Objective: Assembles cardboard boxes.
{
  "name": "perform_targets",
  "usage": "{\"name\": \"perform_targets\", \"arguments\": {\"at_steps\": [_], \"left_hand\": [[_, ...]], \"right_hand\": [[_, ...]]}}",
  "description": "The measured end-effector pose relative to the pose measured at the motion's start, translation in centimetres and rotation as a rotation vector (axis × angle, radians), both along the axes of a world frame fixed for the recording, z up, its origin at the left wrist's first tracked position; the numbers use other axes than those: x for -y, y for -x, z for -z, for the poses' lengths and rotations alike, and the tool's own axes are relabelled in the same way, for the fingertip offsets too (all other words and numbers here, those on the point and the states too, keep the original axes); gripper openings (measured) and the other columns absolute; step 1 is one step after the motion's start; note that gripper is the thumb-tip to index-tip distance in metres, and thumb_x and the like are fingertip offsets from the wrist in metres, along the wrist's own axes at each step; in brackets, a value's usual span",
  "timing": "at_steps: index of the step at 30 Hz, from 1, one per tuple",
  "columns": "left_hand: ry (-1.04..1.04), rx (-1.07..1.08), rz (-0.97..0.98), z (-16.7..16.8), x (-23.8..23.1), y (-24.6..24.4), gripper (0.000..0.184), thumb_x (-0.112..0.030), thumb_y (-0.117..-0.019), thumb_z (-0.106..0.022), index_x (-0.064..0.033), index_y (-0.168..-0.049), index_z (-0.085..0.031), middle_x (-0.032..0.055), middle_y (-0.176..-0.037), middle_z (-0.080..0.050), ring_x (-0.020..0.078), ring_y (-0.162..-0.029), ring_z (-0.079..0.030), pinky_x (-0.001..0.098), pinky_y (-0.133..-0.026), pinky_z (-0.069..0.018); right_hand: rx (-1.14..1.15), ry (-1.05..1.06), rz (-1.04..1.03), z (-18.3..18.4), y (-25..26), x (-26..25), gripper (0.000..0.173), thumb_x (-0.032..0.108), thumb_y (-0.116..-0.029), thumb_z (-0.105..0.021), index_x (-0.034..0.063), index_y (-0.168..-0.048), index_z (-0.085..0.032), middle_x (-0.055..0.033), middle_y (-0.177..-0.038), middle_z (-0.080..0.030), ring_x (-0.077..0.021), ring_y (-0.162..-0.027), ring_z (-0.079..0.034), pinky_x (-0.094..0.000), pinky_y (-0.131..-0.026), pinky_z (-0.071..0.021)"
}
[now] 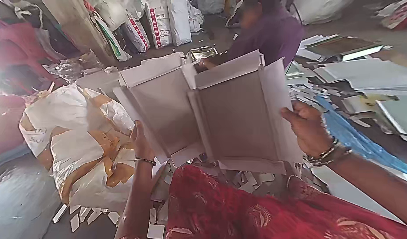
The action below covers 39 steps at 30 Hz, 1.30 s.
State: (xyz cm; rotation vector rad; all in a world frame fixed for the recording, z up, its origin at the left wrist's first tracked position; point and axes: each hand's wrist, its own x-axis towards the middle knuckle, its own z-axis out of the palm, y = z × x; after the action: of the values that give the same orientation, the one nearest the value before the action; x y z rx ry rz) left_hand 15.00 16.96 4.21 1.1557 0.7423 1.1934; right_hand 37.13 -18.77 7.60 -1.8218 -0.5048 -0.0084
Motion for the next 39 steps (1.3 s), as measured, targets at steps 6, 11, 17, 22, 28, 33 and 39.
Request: {"name": "perform_targets", "arguments": {"at_steps": [6, 11, 17, 22, 28, 33, 39], "left_hand": [[-0.033, -0.065, -0.021, 0.4, -0.5, 1.4, 0.035, -0.028, -0.1093, -0.047, -0.0037, -0.13, -0.059, 0.0069, -0.121, -0.065, 0.0103, -0.111, -0.063, 0.0327, -0.098, -0.0532], [-0.028, -0.079, -0.012, 0.5, -0.2, 2.2, 0.032, -0.026, -0.1091, -0.048, -0.0027, -0.126, -0.06, 0.0049, -0.114, -0.066, 0.008, -0.104, -0.064, 0.0305, -0.093, -0.0549], [-0.035, -0.149, 0.152, 0.6, 0.0, 2.1, 0.029, -0.027, -0.1079, -0.05, -0.0053, -0.12, -0.065, 0.0046, -0.099, -0.07, 0.0102, -0.088, -0.068, 0.0315, -0.08, -0.059], [0.037, -0.244, 0.225, 3.3, 2.6, -2.4, 0.041, -0.027, -0.1088, -0.048, 0.0021, -0.138, -0.055, 0.0163, -0.131, -0.061, 0.0159, -0.119, -0.06, 0.0352, -0.102, -0.0495], [0.054, -0.476, 0.402, 9.9, 3.6, -9.8, 0.053, -0.02, -0.1085, -0.048, 0.0044, -0.154, -0.035, 0.0291, -0.151, -0.045, 0.0379, -0.139, -0.046, 0.0521, -0.113, -0.0394], [-0.138, -0.251, 0.435, 7.8, 4.7, -9.9, 0.073, -0.02, -0.1036, -0.055, 0.0071, -0.159, -0.016, 0.032, -0.162, -0.022, 0.0393, -0.15, -0.029, 0.0494, -0.121, -0.0288], [-0.681, -0.257, 0.247, -0.2, 3.7, -7.8, 0.093, -0.041, -0.0893, -0.075, -0.0014, -0.159, -0.027, 0.022, -0.164, -0.029, 0.034, -0.147, -0.038, 0.0517, -0.113, -0.0406]], "right_hand": [[0.094, -0.188, 0.079, -2.9, -0.4, 1.0, 0.024, 0.019, -0.1045, -0.052, 0.0081, -0.126, -0.056, 0.0015, -0.106, -0.062, -0.0034, -0.097, -0.063, -0.0297, -0.089, -0.0557], [0.144, -0.335, 0.072, -5.2, 0.4, 1.0, 0.022, 0.016, -0.1045, -0.053, 0.0137, -0.126, -0.054, 0.0075, -0.11, -0.063, -0.0016, -0.104, -0.064, -0.0271, -0.094, -0.0556], [0.16, -0.321, -0.007, -4.8, 1.6, 0.0, 0.02, 0.018, -0.1046, -0.053, 0.0165, -0.124, -0.055, 0.0119, -0.109, -0.062, 0.0017, -0.103, -0.063, -0.0252, -0.093, -0.0551], [0.224, -0.4, -0.04, -6.6, 2.8, 0.6, 0.016, 0.018, -0.1067, -0.051, 0.0199, -0.122, -0.056, 0.0122, -0.107, -0.063, -0.0005, -0.101, -0.065, -0.0261, -0.091, -0.0568], [0.21, -0.42, -0.028, -7.8, 4.0, -0.7, 0.024, 0.015, -0.1048, -0.051, 0.0119, -0.127, -0.059, 0.0062, -0.106, -0.066, -0.0019, -0.098, -0.065, -0.0257, -0.089, -0.0566], [0.181, -0.345, -0.056, -6.1, 3.5, -1.9, 0.022, 0.012, -0.1014, -0.051, 0.0034, -0.119, -0.06, 0.0042, -0.101, -0.066, 0.0014, -0.096, -0.065, -0.0182, -0.088, -0.0551], [0.145, -0.123, -0.283, -4.2, 3.9, -2.9, 0.02, 0.012, -0.1012, -0.055, 0.0065, -0.118, -0.064, 0.0066, -0.097, -0.069, 0.0032, -0.091, -0.065, -0.0162, -0.084, -0.0548]]}}
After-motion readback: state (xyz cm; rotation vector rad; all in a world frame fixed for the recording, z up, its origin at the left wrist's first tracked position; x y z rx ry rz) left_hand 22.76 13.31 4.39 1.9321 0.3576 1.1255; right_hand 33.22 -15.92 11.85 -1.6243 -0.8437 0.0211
